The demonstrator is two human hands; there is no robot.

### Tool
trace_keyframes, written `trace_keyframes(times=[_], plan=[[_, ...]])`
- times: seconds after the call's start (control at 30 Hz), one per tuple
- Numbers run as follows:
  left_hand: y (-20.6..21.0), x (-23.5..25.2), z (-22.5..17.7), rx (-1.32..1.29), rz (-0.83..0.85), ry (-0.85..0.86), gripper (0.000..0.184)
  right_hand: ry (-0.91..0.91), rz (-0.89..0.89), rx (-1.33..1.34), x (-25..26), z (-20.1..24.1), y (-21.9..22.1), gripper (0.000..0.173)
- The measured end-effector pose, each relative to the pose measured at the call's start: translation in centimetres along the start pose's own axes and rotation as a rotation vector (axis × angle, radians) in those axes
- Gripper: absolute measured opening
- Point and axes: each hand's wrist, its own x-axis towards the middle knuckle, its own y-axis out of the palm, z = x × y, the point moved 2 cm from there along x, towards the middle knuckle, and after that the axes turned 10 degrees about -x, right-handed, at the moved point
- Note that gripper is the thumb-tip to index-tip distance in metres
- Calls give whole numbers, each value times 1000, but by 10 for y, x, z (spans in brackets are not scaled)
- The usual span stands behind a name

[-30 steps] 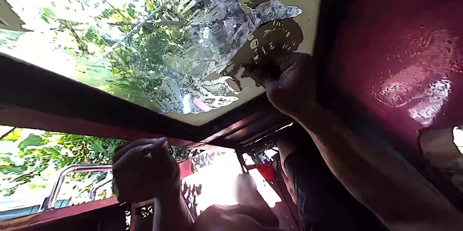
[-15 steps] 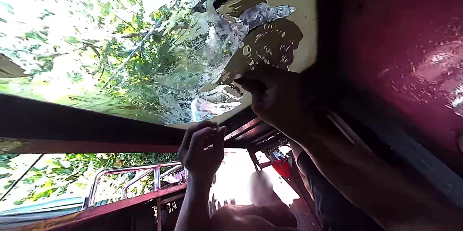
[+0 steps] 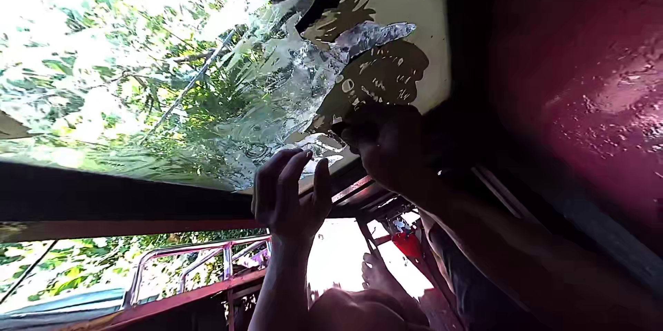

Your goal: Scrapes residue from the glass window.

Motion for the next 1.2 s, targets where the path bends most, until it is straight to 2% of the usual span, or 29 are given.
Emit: trace_keyframes(times=[0.1,0.17,0.3,0.53,0.73,0.9,1.03,1.2], plan=[[5,21,-6,115,39,50,25,140,162,110,7,3,-10,8],[8,29,-6,189,49,72,26,147,212,146,10,3,-13,11],[11,31,-5,268,52,137,24,120,208,142,14,3,-14,16],[13,38,-12,278,80,140,15,262,269,258,17,7,-18,15],[17,34,-9,297,53,159,14,244,197,364,21,6,-28,16],[23,34,-17,392,76,78,15,299,177,477,0,-6,-43,13],[30,39,-28,475,136,-55,22,384,211,433,-27,-17,-57,10],[35,42,-33,542,131,-86,23,439,251,451,-42,-26,-70,12]])
